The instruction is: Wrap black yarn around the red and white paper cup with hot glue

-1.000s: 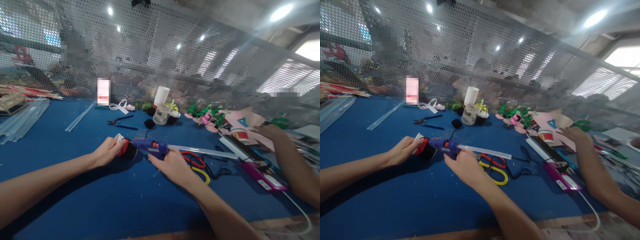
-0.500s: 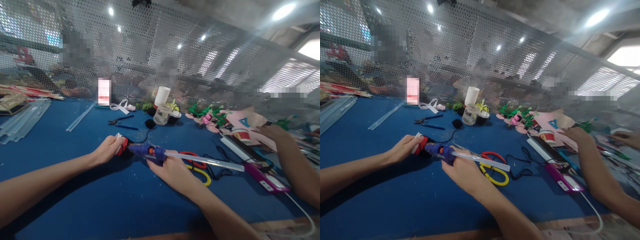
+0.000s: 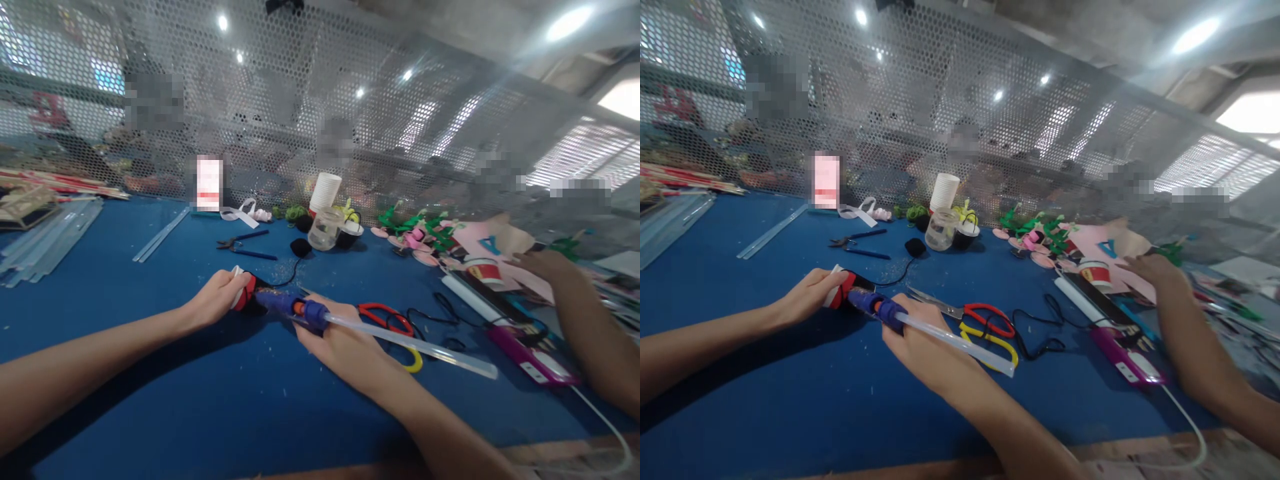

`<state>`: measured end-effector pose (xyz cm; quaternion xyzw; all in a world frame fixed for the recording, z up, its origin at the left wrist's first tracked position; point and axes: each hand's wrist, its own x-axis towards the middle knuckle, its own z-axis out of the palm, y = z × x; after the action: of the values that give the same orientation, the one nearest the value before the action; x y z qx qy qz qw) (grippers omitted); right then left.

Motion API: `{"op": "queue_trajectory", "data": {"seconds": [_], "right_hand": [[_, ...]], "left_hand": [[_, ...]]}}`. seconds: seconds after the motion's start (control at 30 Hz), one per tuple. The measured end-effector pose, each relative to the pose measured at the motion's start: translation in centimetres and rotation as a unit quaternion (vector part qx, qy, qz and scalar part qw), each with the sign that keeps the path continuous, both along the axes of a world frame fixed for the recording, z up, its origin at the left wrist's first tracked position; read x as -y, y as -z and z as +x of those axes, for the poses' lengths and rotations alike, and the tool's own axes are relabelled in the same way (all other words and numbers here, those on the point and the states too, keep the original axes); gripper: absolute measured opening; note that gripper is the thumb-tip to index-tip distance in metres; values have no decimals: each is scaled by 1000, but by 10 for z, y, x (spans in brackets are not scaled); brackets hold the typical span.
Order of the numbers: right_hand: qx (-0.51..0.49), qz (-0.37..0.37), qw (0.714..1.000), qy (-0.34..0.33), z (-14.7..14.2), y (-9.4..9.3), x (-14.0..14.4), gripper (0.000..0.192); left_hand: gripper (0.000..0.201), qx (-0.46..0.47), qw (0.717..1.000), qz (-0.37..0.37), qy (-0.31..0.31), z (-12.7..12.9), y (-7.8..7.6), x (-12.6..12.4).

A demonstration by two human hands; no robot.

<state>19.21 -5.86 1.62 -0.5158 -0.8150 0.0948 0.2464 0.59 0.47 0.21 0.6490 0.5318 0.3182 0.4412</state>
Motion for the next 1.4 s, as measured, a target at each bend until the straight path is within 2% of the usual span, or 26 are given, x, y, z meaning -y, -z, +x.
{"op": "queue_trajectory", "data": {"seconds": [0.33,0.43,0.63,0.73,0.9,1.17,1.4], "right_hand": [[-10,-10,1000,-18,-2,-4,3,7],[4,8,1000,-16,0,-2,1,5],[7,34,999,25,4,0,-8,9],[-1,10,999,44,3,-3,-12,11],[-82,-38,994,65,2,-7,-14,17],[-114,-86,988,60,4,-8,-13,16],[-113,-82,988,68,3,-9,-13,17]], "left_hand": [[34,2,1000,-10,-23,1,0,0],[35,-1,1000,-7,-26,1,-1,1],[39,-44,998,33,27,-2,2,1],[40,-71,993,73,66,-4,3,3],[41,-106,975,152,120,-8,3,5],[42,-114,970,170,133,-9,5,3],[42,-116,968,173,143,-9,4,3]]}}
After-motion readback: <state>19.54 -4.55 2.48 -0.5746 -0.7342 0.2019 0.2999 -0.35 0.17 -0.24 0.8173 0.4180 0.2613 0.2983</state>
